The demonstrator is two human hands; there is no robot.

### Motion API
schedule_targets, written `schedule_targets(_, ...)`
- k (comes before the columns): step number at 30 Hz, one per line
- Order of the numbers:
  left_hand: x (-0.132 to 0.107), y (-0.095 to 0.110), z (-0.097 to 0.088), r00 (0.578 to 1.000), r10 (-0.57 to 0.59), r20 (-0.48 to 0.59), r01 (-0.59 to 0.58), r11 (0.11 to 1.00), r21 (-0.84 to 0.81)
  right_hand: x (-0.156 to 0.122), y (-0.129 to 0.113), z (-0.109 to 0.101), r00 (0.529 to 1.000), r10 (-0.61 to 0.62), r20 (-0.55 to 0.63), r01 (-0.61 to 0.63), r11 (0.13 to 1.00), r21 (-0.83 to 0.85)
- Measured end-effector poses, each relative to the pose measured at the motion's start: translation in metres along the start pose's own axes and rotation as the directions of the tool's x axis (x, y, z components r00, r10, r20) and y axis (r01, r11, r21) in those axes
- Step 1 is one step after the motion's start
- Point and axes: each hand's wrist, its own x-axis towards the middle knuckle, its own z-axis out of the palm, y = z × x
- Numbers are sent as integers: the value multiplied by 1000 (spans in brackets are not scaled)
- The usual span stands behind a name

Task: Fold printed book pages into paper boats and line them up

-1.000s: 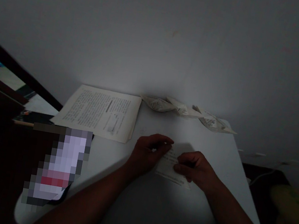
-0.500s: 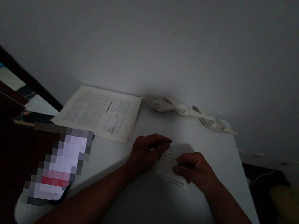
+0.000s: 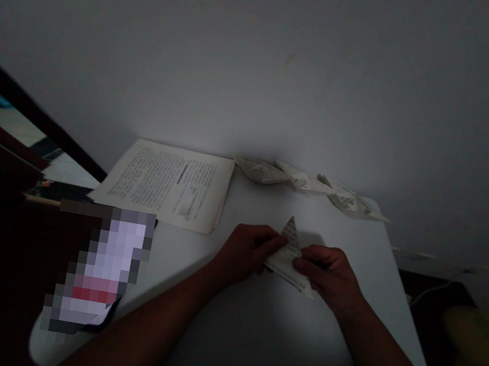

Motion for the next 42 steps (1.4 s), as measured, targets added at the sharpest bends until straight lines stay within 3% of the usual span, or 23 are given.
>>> schedule_targets(4,0,0,-3,995,-1,102,-2,999,34,0,2,-1,998,-16,-61,17,999,28)
schedule_targets(7,-2,2,-5,993,62,104,-67,997,45,-1,0,0,999,-4,-40,5,1000,23)
schedule_targets(12,-3,0,-4,984,17,179,-10,999,-38,-2,1,-1,999,-9,-50,12,999,50)
schedule_targets(17,-3,2,-5,979,54,195,-46,998,-44,-2,5,-4,998,-21,-61,24,998,61)
schedule_targets(21,-2,-1,-5,974,-1,225,32,990,-138,-2,5,-5,998,-35,-61,39,997,67)
schedule_targets(28,-1,-5,-4,948,15,317,96,938,-333,-2,1,-1,999,-9,-48,11,998,61)
schedule_targets(38,0,-7,-1,950,82,303,60,901,-430,1,5,0,1000,24,10,-26,974,225)
schedule_targets(42,-3,-6,1,948,83,307,81,870,-486,2,3,8,995,53,90,-77,955,286)
